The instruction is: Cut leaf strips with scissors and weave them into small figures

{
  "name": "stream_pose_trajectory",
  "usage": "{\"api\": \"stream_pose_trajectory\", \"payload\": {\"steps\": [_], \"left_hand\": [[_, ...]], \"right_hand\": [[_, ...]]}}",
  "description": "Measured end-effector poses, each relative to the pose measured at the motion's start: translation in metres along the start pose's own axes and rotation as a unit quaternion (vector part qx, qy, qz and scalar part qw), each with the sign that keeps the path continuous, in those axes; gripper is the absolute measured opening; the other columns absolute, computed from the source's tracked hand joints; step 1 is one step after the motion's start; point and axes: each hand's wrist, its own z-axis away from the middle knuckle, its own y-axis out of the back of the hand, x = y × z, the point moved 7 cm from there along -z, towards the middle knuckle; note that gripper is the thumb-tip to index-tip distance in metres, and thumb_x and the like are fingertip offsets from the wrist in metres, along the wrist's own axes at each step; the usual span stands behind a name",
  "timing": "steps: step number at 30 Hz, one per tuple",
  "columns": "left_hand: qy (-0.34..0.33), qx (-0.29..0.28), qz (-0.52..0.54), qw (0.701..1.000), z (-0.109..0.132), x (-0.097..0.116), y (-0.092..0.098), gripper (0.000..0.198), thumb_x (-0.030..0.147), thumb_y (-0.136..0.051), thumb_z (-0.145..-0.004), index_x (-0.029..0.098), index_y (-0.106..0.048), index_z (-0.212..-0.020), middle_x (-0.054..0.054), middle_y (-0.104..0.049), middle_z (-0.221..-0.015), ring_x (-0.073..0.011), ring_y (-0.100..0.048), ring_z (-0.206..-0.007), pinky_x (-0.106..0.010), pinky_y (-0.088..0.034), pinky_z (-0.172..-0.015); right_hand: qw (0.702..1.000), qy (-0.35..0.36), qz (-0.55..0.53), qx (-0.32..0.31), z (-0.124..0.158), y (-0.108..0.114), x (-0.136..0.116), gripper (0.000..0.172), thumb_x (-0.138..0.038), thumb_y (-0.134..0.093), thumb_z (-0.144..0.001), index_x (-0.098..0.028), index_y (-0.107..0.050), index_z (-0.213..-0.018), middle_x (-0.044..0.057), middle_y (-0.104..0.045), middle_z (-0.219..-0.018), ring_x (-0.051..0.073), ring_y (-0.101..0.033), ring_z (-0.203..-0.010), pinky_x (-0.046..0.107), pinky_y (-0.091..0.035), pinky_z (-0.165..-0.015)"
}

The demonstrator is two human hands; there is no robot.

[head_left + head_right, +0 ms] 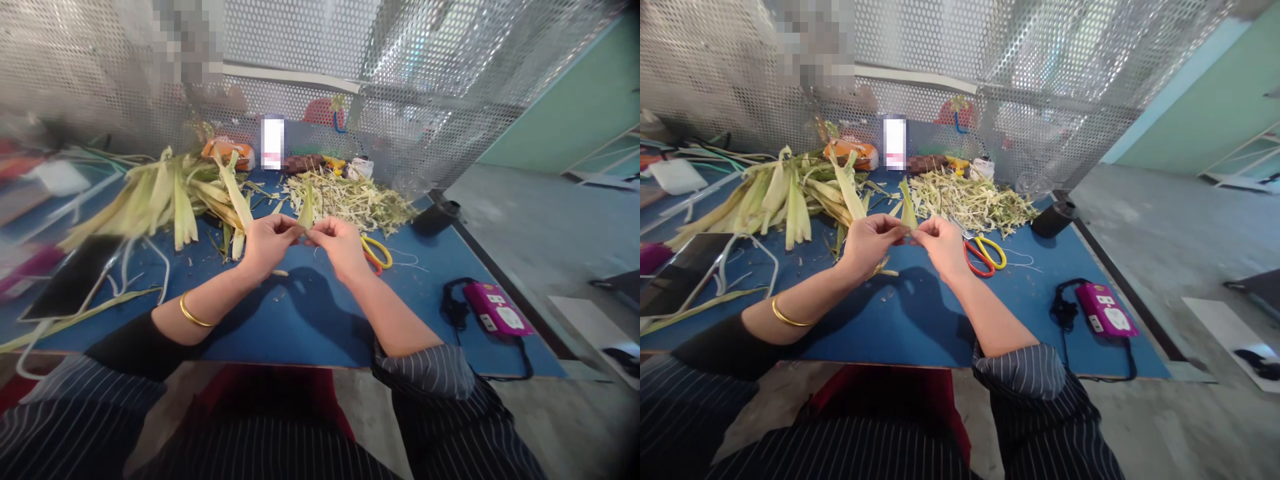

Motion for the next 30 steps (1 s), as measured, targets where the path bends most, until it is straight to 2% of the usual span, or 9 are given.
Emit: {"api": "stream_pose_trajectory", "payload": {"steps": [4, 7, 10, 13, 15, 18, 22, 26, 30], "left_hand": [[0.070, -0.019, 0.081, 0.994, -0.001, -0.009, -0.004, 0.019, 0.026, -0.077, -0.061, 0.013, -0.064, -0.067, 0.000, -0.063, -0.059, -0.0086, -0.058, -0.052, -0.023, -0.047, -0.057], [0.095, -0.023, 0.106, 0.990, -0.002, -0.011, -0.003, 0.021, 0.025, -0.079, -0.059, 0.013, -0.065, -0.068, 0.000, -0.063, -0.060, -0.0079, -0.058, -0.052, -0.022, -0.047, -0.057], [0.130, -0.018, 0.129, 0.983, -0.002, -0.014, -0.001, 0.021, 0.023, -0.079, -0.058, 0.013, -0.063, -0.067, 0.001, -0.063, -0.061, -0.0077, -0.058, -0.051, -0.023, -0.049, -0.058], [0.167, -0.011, 0.151, 0.974, -0.001, -0.016, 0.001, 0.020, 0.020, -0.078, -0.059, 0.013, -0.060, -0.065, 0.001, -0.061, -0.059, -0.0075, -0.057, -0.051, -0.023, -0.050, -0.058], [0.186, -0.009, 0.158, 0.970, -0.001, -0.018, 0.001, 0.018, 0.018, -0.077, -0.061, 0.013, -0.060, -0.065, 0.001, -0.060, -0.057, -0.0073, -0.057, -0.051, -0.022, -0.049, -0.057], [0.209, -0.019, 0.172, 0.962, 0.001, -0.021, -0.001, 0.015, 0.017, -0.075, -0.064, 0.014, -0.061, -0.067, 0.001, -0.061, -0.058, -0.0070, -0.056, -0.050, -0.021, -0.049, -0.055], [0.241, -0.040, 0.197, 0.950, 0.003, -0.023, -0.004, 0.011, 0.013, -0.072, -0.065, 0.013, -0.062, -0.068, 0.000, -0.061, -0.056, -0.0067, -0.057, -0.050, -0.019, -0.049, -0.054], [0.250, -0.073, 0.191, 0.946, 0.004, -0.022, -0.007, 0.009, 0.012, -0.071, -0.066, 0.012, -0.062, -0.066, -0.002, -0.063, -0.059, -0.0083, -0.059, -0.052, -0.021, -0.051, -0.057], [0.154, -0.071, 0.125, 0.978, 0.001, -0.010, -0.004, 0.014, 0.021, -0.075, -0.064, 0.013, -0.063, -0.066, -0.001, -0.063, -0.060, -0.0095, -0.059, -0.052, -0.024, -0.051, -0.058]], "right_hand": [[0.994, -0.051, -0.092, -0.001, -0.001, 0.000, 0.005, 0.035, -0.019, -0.071, -0.063, -0.021, -0.048, -0.089, -0.008, -0.056, -0.059, 0.013, -0.063, -0.056, 0.032, -0.053, -0.067], [0.997, -0.036, -0.060, -0.012, -0.002, 0.000, 0.000, 0.029, -0.016, -0.064, -0.070, -0.021, -0.046, -0.093, -0.006, -0.058, -0.063, 0.013, -0.064, -0.058, 0.031, -0.053, -0.069], [0.997, 0.060, 0.026, -0.035, 0.001, 0.000, -0.016, 0.025, -0.017, -0.056, -0.079, -0.023, -0.046, -0.102, -0.002, -0.063, -0.076, 0.013, -0.065, -0.065, 0.033, -0.053, -0.076], [0.973, 0.173, 0.142, -0.056, 0.008, -0.003, -0.034, 0.026, -0.018, -0.051, -0.084, -0.026, -0.050, -0.109, 0.002, -0.063, -0.098, 0.014, -0.064, -0.081, 0.035, -0.051, -0.082], [0.946, 0.239, 0.209, -0.060, 0.013, -0.006, -0.042, 0.022, -0.017, -0.054, -0.084, -0.027, -0.057, -0.104, 0.004, -0.060, -0.106, 0.017, -0.061, -0.094, 0.037, -0.049, -0.087], [0.916, 0.300, 0.263, -0.041, 0.016, -0.008, -0.046, 0.011, -0.020, -0.059, -0.083, -0.026, -0.065, -0.089, 0.004, -0.058, -0.102, 0.019, -0.057, -0.100, 0.037, -0.046, -0.089], [0.918, 0.306, 0.253, -0.012, 0.015, -0.007, -0.043, 0.006, -0.024, -0.062, -0.083, -0.026, -0.067, -0.083, 0.002, -0.060, -0.092, 0.017, -0.059, -0.088, 0.034, -0.047, -0.081], [0.925, 0.291, 0.242, 0.014, 0.015, -0.004, -0.040, 0.006, -0.026, -0.062, -0.082, -0.025, -0.067, -0.079, 0.002, -0.061, -0.089, 0.016, -0.059, -0.086, 0.034, -0.046, -0.082], [0.942, 0.256, 0.216, 0.033, 0.012, 0.000, -0.037, 0.007, -0.022, -0.064, -0.079, -0.023, -0.065, -0.073, 0.002, -0.063, -0.092, 0.017, -0.060, -0.092, 0.035, -0.045, -0.087]]}}
